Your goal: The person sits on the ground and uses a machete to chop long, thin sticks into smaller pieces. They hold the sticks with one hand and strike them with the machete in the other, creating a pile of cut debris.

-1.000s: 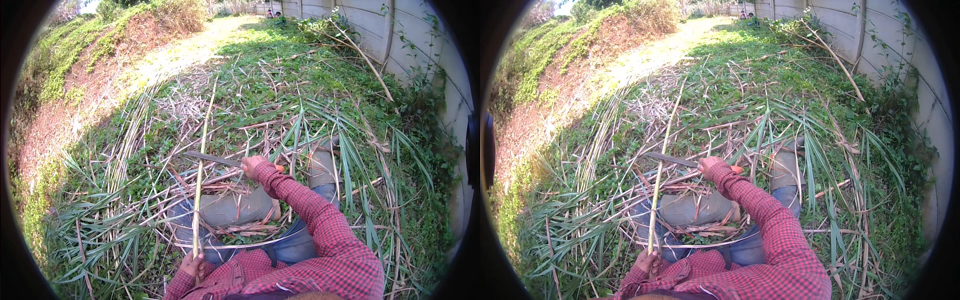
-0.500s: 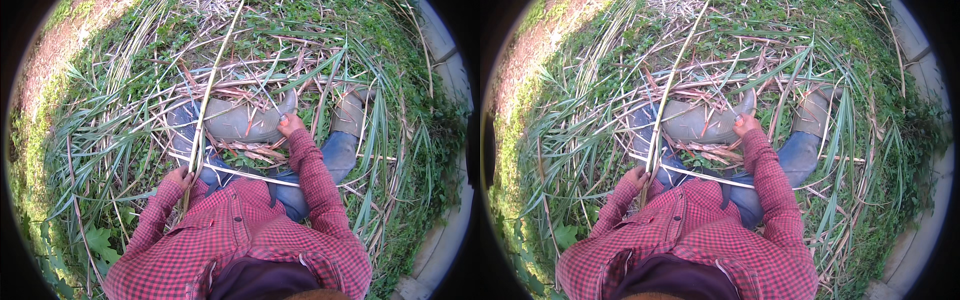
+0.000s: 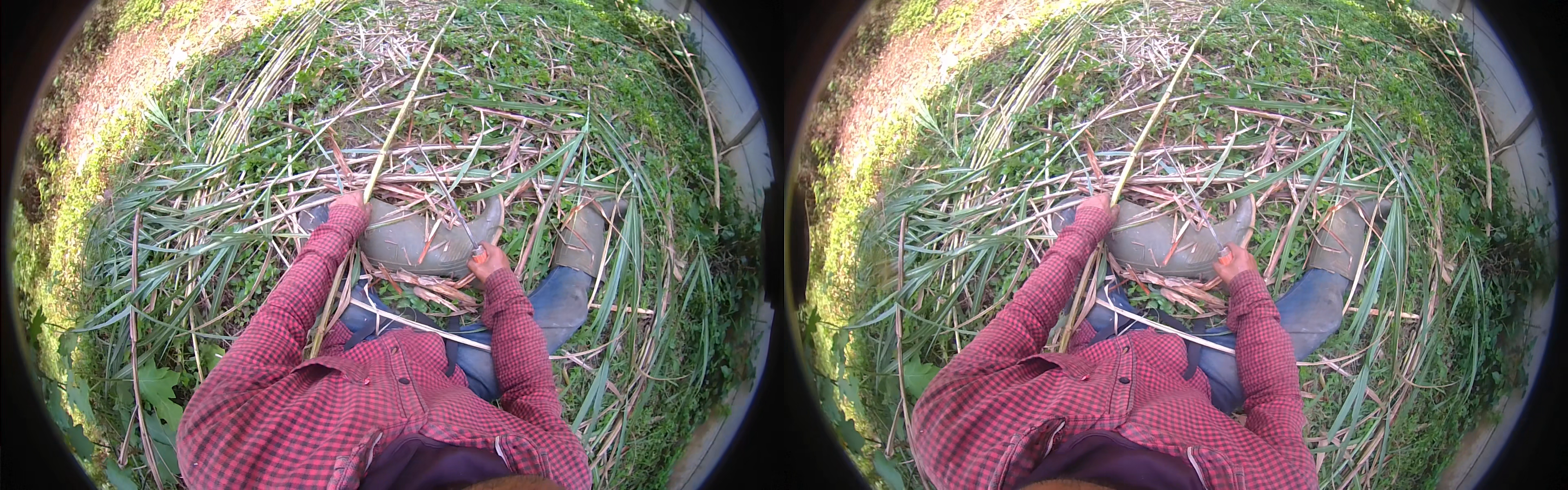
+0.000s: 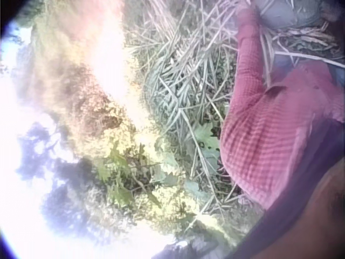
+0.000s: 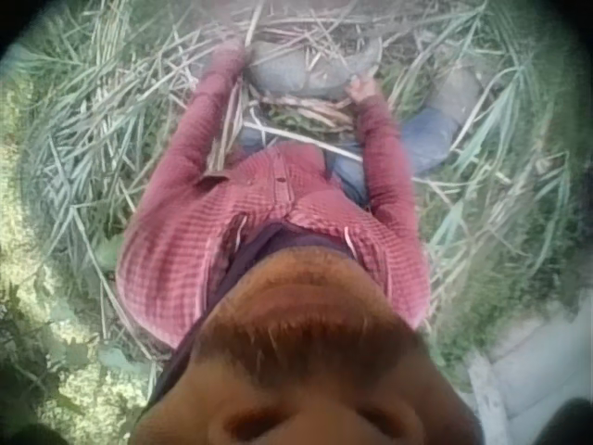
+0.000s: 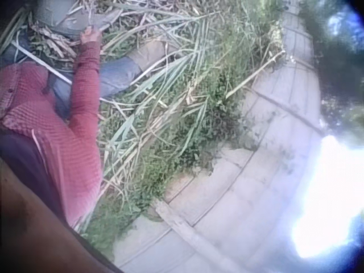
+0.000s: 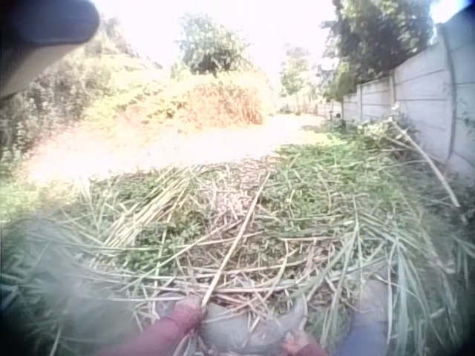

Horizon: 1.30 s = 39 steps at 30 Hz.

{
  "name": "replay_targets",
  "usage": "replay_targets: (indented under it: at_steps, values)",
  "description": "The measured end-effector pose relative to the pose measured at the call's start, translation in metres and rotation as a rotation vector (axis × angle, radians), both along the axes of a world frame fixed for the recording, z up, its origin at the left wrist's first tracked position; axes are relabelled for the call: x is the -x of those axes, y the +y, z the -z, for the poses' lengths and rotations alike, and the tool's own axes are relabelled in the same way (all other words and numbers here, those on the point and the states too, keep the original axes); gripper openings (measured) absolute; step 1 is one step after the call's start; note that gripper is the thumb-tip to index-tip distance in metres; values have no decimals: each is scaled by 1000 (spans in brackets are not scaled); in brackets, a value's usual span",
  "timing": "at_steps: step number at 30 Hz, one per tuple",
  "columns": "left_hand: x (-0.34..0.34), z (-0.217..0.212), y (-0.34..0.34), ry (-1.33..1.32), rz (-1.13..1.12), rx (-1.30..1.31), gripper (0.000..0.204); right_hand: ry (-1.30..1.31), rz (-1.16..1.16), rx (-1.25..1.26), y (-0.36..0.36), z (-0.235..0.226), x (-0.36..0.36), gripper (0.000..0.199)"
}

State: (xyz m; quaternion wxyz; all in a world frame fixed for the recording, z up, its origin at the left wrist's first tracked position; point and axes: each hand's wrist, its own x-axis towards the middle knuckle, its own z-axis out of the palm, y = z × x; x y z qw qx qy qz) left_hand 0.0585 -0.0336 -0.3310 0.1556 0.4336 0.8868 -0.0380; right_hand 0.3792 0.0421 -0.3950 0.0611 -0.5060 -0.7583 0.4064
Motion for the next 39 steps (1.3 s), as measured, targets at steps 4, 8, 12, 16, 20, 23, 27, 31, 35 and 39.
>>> replay_targets:
  at_steps: [4, 8, 12, 16, 20, 23, 27, 31, 35, 39]
  values:
    - [24, 25, -1, -164, -238, -116, 47, -12, 30, -4, -2, -4, 4, 49]
    - [58, -2, -24, -156, -200, -215, 46, 70, 76, -135, 1, 12, 0, 46]
    - [55, -113, -65, 196, -181, -121, 40, 31, 76, -213, -7, -28, 14, 44]
    - [34, -152, -113, 375, -42, -178, 28, 65, -33, -313, -12, -68, 38, 38]
    - [-7, -186, -161, 437, -123, -113, 24, 209, -293, -490, -27, -101, 86, 31]
    - [-25, -197, -189, 463, -92, -169, 22, 252, -442, -566, -42, -131, 112, 35]
    - [-40, -222, -215, 475, -62, -265, 20, 110, -343, -554, -5, -116, 136, 27]
    - [-42, -220, -238, 512, -62, -323, 16, -58, -86, -450, 66, -102, 136, 22]
    - [-36, -200, -243, 650, -31, -465, 16, -52, -391, -495, 36, -140, 122, 23]
    - [-39, -201, -230, 666, -11, -481, 17, 11, -312, -533, 66, -103, 126, 19]
